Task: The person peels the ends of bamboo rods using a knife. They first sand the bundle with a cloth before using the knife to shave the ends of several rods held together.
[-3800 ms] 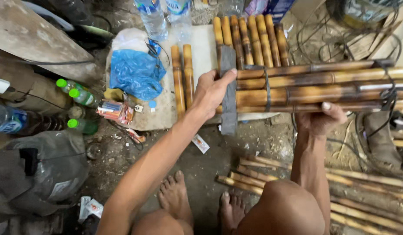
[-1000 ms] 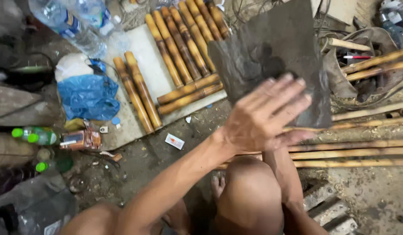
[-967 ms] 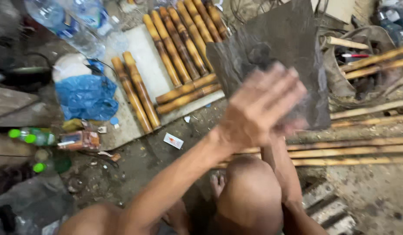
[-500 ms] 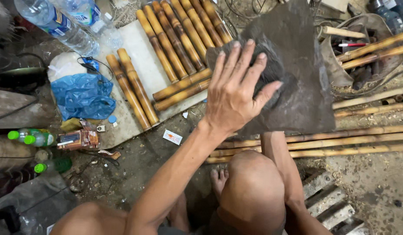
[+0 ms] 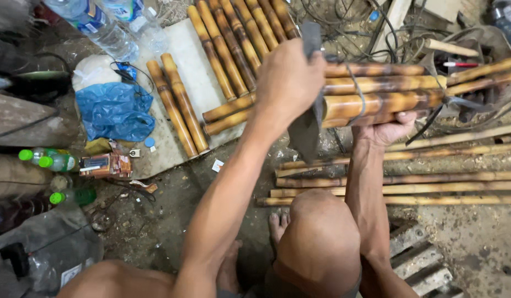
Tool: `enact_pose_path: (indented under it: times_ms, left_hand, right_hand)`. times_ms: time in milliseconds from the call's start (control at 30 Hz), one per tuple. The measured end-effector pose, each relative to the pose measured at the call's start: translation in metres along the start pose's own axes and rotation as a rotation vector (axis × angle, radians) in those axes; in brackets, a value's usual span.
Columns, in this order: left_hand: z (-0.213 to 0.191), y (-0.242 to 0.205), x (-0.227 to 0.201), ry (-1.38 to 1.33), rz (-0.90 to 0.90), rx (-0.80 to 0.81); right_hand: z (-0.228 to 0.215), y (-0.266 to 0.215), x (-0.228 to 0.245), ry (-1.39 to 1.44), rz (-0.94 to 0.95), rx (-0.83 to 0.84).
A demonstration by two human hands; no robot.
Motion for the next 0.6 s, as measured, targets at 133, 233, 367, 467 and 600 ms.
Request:
enact_pose_path:
  times_ms: [133,233,367,467,600]
  left_hand:
    - [0.005,-0.008,0.037,-0.237,0.094,-0.076]
    - [0.011,-0.019,0.040,-0.351,0.083,-0.110]
    - [0.014,-0.024,0.047,-0.546,0.168,-0.139]
    - [0.018,-0.023,0.052,-0.585,0.142,-0.151]
    - [0.024,-0.023,0.056,-0.615,0.145,-0.170]
  right_hand:
    - [-0.014,0.009,0.017,0.007,-0.069,0.036]
    - [-0.023,0.010,0.016,0.014,-0.015,0.076]
    - [-0.027,0.007,0.014,-0.012,-0.013,0.003]
    - [-0.018,0.004,0.009,-0.020,-0.013,0.004]
    - [-0.006,-0.007,0.001,0.049,0.027,0.045]
Point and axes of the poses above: each hand's wrist, its own y-axis towards the middle knuckle, its own z-axis out of the palm, x = y × z, the point moved 3 cm from there along y, towards the middle knuckle, and after that the axes turned 5 degrees about y, right-handed, at the moved point
